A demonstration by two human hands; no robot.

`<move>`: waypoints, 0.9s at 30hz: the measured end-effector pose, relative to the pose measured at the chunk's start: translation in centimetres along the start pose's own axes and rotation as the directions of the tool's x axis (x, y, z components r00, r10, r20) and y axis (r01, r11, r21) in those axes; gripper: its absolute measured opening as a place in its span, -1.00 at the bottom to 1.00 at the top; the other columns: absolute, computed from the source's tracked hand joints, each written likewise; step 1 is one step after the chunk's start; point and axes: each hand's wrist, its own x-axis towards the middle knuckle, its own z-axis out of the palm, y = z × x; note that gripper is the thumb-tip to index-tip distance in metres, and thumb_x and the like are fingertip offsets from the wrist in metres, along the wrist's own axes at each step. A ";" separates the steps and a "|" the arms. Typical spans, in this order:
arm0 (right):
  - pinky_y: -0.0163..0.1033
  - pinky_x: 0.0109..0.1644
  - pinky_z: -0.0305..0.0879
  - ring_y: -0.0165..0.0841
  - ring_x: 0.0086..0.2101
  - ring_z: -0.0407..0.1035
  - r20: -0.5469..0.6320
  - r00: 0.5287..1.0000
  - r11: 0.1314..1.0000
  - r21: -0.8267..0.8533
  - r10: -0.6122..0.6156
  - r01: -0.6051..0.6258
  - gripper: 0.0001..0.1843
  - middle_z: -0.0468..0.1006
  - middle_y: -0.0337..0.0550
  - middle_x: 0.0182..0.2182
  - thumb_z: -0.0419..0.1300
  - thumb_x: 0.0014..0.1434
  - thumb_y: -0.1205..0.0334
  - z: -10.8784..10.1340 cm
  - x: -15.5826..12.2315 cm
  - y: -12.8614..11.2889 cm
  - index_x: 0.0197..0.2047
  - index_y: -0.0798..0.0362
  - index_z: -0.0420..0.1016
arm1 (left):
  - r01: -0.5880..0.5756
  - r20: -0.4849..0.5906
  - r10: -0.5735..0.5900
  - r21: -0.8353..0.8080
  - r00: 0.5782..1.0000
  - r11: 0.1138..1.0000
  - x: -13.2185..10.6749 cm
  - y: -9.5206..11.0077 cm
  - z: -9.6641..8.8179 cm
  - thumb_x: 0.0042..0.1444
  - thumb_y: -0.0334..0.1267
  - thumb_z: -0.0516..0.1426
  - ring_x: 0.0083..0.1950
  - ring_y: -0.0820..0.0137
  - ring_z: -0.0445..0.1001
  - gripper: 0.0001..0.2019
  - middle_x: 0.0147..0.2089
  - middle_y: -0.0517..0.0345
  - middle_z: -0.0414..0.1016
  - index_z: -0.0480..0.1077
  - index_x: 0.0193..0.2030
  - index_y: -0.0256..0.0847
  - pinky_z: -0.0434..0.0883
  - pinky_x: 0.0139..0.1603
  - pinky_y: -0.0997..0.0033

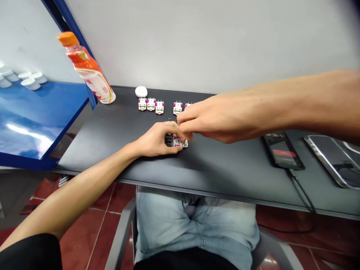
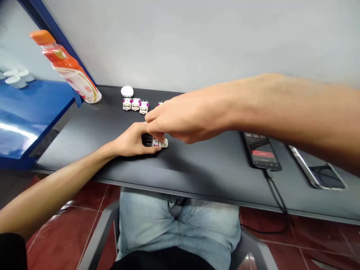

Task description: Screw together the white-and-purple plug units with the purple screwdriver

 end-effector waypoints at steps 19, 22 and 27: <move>-0.23 -0.44 0.12 -0.53 -0.52 0.18 0.090 0.989 0.991 -0.068 0.120 -0.114 -0.82 0.54 -0.36 -0.41 0.25 0.42 0.34 -0.7 0.3 -0.8 -0.28 -0.01 0.47 | -0.039 -0.018 0.039 0.019 0.999 0.999 -0.1 -0.5 0.1 0.19 -0.36 0.40 -0.05 0.27 0.73 -0.88 -0.08 0.12 0.79 0.70 -0.12 -0.18 0.57 0.07 0.33; -0.22 -0.40 0.09 -0.48 -0.49 0.25 0.232 0.945 0.970 -0.131 0.230 -0.204 -0.88 0.58 -0.30 -0.36 0.29 0.39 0.34 -1.3 1.4 -2.2 -0.24 0.04 0.51 | -0.024 -0.009 0.024 0.029 1.000 0.999 -0.1 -0.5 0.1 0.21 -0.35 0.39 -0.03 0.28 0.73 -0.89 -0.07 0.14 0.79 0.69 -0.12 -0.18 0.56 0.08 0.35; -0.13 -0.35 -0.02 -0.40 -0.55 0.14 0.302 0.852 0.879 -0.356 0.428 -0.316 -0.71 0.42 -0.27 -0.52 0.24 0.51 0.16 -1.8 1.6 -2.9 -0.31 0.02 0.49 | -0.014 -0.006 0.014 0.056 1.000 0.998 -0.2 -0.7 0.1 0.24 -0.29 0.38 0.00 0.25 0.70 -0.89 -0.05 0.10 0.77 0.70 -0.11 -0.17 0.55 0.07 0.34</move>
